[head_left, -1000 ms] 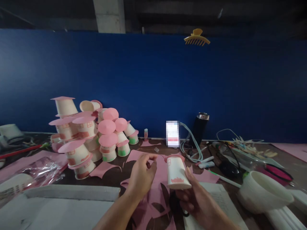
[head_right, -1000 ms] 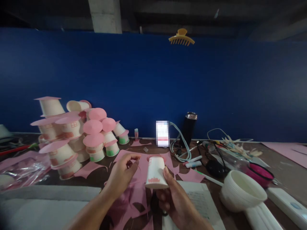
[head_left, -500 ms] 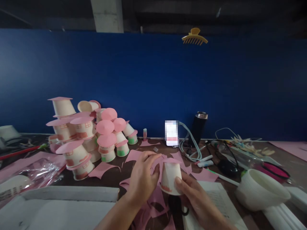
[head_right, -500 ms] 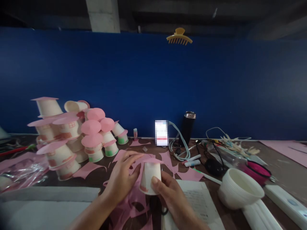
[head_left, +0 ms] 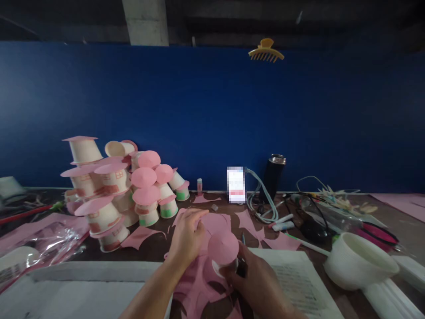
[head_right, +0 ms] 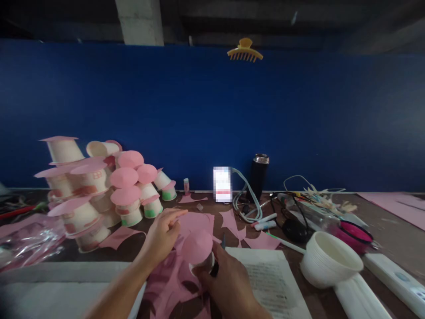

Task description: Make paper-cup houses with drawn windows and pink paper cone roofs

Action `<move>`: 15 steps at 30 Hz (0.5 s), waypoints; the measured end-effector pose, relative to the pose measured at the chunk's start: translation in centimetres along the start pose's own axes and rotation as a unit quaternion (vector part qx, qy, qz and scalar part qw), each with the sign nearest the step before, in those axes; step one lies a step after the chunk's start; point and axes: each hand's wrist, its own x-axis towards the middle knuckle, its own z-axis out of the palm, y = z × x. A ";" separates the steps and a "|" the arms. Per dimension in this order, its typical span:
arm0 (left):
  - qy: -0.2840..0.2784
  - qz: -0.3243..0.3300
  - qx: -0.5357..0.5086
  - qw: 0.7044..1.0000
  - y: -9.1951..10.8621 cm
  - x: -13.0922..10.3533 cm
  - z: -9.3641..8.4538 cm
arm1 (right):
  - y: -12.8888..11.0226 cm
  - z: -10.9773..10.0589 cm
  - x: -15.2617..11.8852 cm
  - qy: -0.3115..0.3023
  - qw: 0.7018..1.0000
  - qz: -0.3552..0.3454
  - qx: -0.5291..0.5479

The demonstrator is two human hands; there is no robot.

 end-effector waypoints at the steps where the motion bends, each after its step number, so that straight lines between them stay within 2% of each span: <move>1: -0.024 -0.042 -0.032 0.998 -0.2 0.1 0.1 | 0.0 0.0 0.0 -0.006 1.000 0.002 -0.016; 3: -0.071 -0.113 -0.084 0.988 -0.4 0.2 0.2 | 0.1 0.1 0.0 -0.011 0.999 0.000 -0.037; 5: -0.099 -0.149 -0.122 0.976 -0.3 0.2 0.4 | 0.1 0.1 -0.1 -0.009 0.999 -0.016 -0.037; 9: -0.101 -0.170 -0.153 0.968 0.6 -0.1 0.4 | 0.0 -0.9 -0.3 0.001 1.000 -0.015 -0.016; 12: -0.108 -0.179 -0.160 0.965 1.1 -0.3 0.6 | 0.3 -1.8 -0.5 0.056 0.998 0.001 -0.040; 15: -0.136 -0.174 -0.168 0.961 1.2 -0.5 1.0 | 0.8 -1.9 -0.6 0.117 0.981 -0.122 -0.095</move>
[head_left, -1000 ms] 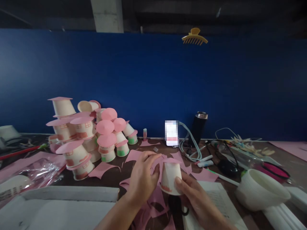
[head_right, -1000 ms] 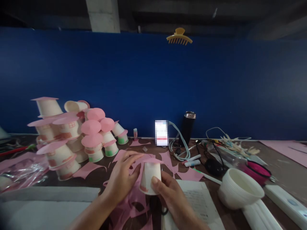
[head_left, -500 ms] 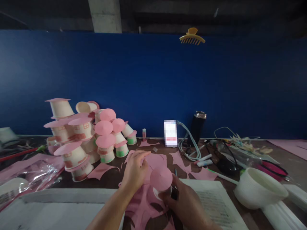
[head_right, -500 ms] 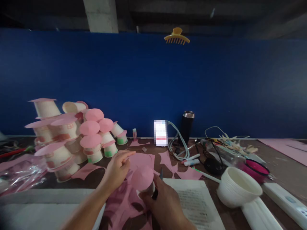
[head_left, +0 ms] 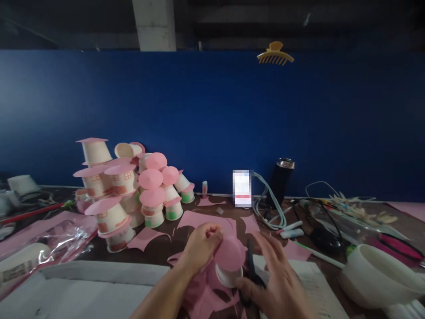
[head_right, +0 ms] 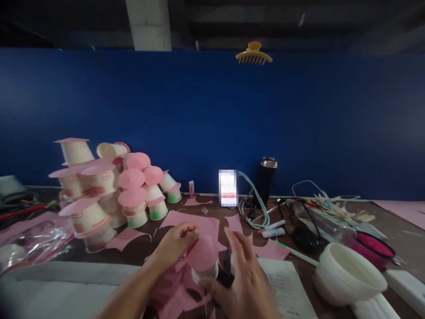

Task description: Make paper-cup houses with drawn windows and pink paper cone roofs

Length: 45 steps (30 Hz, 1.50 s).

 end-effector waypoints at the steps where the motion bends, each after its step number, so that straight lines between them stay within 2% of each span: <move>1: -0.006 0.001 0.004 1.000 -0.1 0.0 0.2 | 0.1 0.2 -0.1 0.020 0.998 -0.047 -0.025; 4: -0.002 0.008 0.020 1.000 -0.1 -0.1 0.6 | 0.0 0.7 -0.2 0.032 0.986 -0.138 -0.084; 7: 0.005 0.010 0.029 1.000 0.0 0.0 0.7 | -0.2 0.9 -0.1 0.014 0.981 -0.167 -0.096; 11: 0.003 0.016 0.039 0.999 -0.1 0.1 0.8 | 0.0 0.9 -0.2 -0.014 0.984 -0.145 -0.103; 17: 0.025 0.008 0.034 0.999 -0.5 0.2 0.6 | 0.7 0.9 -0.9 -0.070 0.988 -0.050 -0.127; 21: 0.035 0.007 0.028 0.999 -0.6 0.3 0.4 | 0.9 0.1 -0.8 -0.133 0.979 -0.039 -0.147; 24: 0.031 0.006 0.015 0.999 -0.6 0.3 0.4 | 1.1 -0.2 -0.7 -0.158 0.973 -0.040 -0.164; 30: 0.028 -0.007 0.008 1.000 0.0 0.0 0.2 | 2.8 -0.5 -0.9 -0.124 0.972 -0.020 -0.201; 34: 0.016 -0.002 0.002 1.000 0.5 -0.2 0.1 | 3.0 -1.2 -0.6 -0.063 0.983 -0.097 -0.139; 38: 0.005 -0.034 -0.017 0.999 0.4 -0.3 0.5 | 1.0 -1.5 -0.1 0.022 0.981 -0.170 -0.095; 41: -0.001 -0.041 -0.031 0.999 0.3 -0.4 0.9 | -0.4 -0.8 0.1 0.003 0.970 -0.225 -0.092; 45: 0.008 -0.031 -0.018 0.999 0.1 -0.5 1.2 | -0.9 0.4 0.4 -0.021 0.970 -0.224 -0.092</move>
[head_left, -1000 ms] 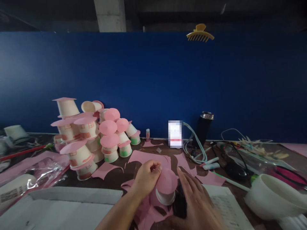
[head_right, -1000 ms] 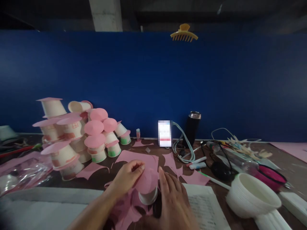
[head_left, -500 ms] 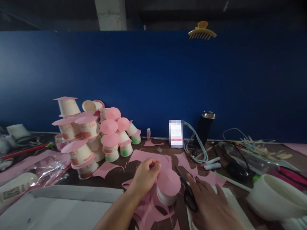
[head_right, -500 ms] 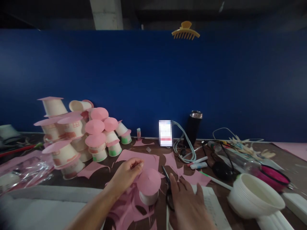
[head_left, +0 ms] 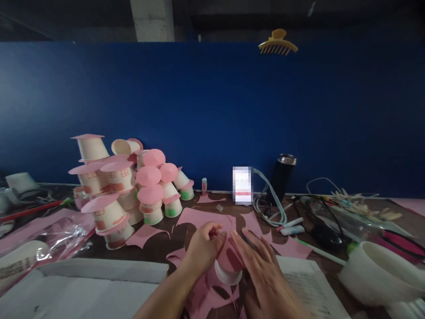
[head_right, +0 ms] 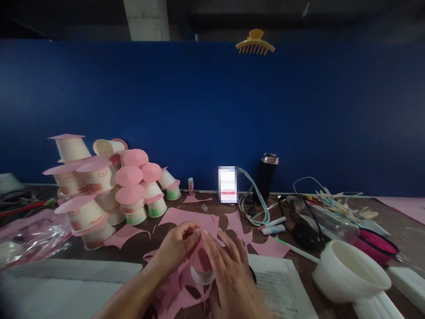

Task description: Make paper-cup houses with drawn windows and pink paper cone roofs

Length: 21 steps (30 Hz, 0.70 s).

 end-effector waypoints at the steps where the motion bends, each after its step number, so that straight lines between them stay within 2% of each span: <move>1: 0.000 -0.002 0.002 1.000 0.0 0.0 0.0 | 0.0 0.2 0.1 0.000 1.000 0.004 0.001; 14: -0.009 -0.008 0.025 1.000 0.5 -0.2 0.0 | -0.5 0.3 0.7 0.008 1.000 0.020 -0.004; 21: 0.002 0.002 0.041 0.999 0.4 -0.1 0.0 | -0.7 0.6 0.6 0.038 0.999 0.024 -0.016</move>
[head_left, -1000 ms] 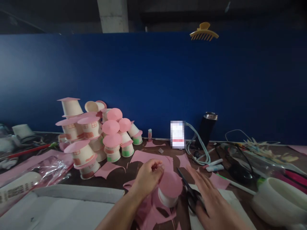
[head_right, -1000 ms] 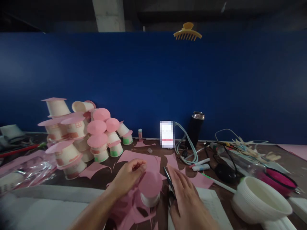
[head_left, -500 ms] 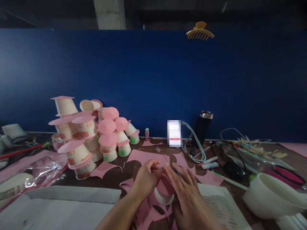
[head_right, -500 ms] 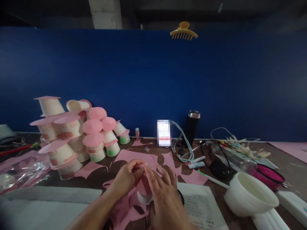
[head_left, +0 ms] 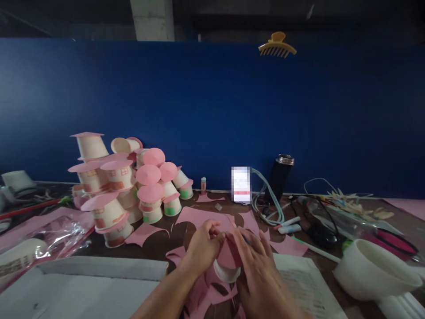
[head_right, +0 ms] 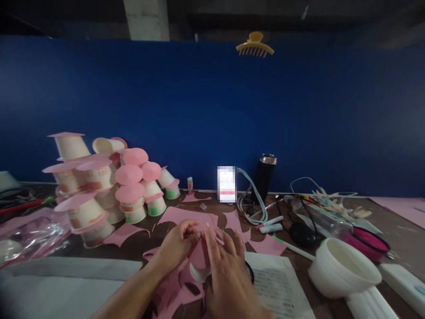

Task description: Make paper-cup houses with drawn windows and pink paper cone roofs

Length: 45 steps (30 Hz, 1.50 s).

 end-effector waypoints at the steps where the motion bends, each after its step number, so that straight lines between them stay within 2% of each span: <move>1: -0.001 0.000 0.001 1.000 0.0 0.0 0.0 | 0.0 0.1 -0.1 -0.003 1.000 0.003 0.002; 7: -0.021 -0.003 -0.014 1.000 0.0 0.0 -0.1 | 0.3 0.5 -0.5 -0.018 1.000 -0.003 0.007; 10: -0.012 -0.005 -0.016 1.000 -0.1 0.0 0.0 | 0.2 0.3 -0.6 -0.018 1.000 -0.009 0.002; 14: -0.002 0.002 -0.008 1.000 -0.2 0.1 0.0 | 0.1 0.1 -0.8 -0.018 1.000 0.021 -0.010; 19: -0.008 0.009 -0.008 1.000 -0.6 0.3 0.1 | 0.2 0.2 -1.1 -0.014 1.000 0.016 -0.014; 26: -0.091 -0.036 -0.106 0.990 -1.3 0.8 -0.7 | 0.1 0.2 -1.0 -0.028 0.999 0.031 -0.006; 31: -0.136 -0.083 -0.122 0.980 -1.3 0.8 -1.4 | 0.1 0.2 -1.0 -0.024 0.999 0.029 -0.017; 45: -0.189 -0.131 -0.174 0.958 -0.9 0.5 -3.0 | -0.2 0.5 -1.8 -0.024 0.996 0.001 -0.089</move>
